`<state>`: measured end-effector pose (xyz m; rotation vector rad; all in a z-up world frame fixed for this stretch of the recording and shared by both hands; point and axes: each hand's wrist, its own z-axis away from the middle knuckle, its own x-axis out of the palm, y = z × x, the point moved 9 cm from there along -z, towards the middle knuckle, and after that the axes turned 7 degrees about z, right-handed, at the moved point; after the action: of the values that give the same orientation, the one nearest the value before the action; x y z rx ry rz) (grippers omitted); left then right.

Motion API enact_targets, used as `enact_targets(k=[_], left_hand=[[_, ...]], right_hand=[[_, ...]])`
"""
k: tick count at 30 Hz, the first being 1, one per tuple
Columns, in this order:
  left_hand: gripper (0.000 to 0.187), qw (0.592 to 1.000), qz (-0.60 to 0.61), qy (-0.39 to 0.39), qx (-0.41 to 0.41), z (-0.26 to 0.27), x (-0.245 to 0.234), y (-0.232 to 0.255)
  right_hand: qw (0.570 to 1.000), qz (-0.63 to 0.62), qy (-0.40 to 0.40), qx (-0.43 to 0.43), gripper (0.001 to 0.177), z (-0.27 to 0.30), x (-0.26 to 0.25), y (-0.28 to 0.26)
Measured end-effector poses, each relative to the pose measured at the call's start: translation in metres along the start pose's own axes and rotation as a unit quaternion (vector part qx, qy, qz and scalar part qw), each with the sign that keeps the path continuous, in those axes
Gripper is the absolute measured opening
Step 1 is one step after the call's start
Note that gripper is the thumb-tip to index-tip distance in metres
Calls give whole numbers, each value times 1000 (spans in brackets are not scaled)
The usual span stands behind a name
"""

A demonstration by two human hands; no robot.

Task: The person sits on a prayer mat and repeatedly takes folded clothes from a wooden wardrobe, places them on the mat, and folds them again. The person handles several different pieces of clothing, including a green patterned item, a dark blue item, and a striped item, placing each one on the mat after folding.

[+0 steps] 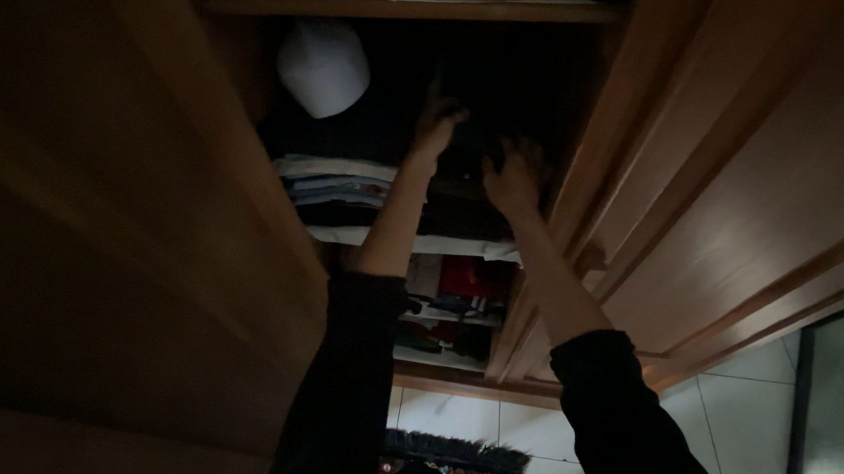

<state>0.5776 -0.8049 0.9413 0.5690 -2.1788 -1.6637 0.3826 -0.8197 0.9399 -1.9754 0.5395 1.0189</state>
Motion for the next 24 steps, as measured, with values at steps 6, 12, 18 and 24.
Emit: enact_targets(k=[6,12,18,24], left_hand=[[47,988,140,-4,-63,11,17,5],[45,998,-20,52,-2,8,27,-12],[51,974,210,64,-61,-4,16,12],[50,979,186,76,-37,47,18,74]], right_hand=[[992,-103,20,-72,57,6,2,-4],[977,-53,106,-179,69,30,-17,-29],[943,-124,226,-209,48,63,-28,-28],[682,-704,-157,119,46,44,50,-5]])
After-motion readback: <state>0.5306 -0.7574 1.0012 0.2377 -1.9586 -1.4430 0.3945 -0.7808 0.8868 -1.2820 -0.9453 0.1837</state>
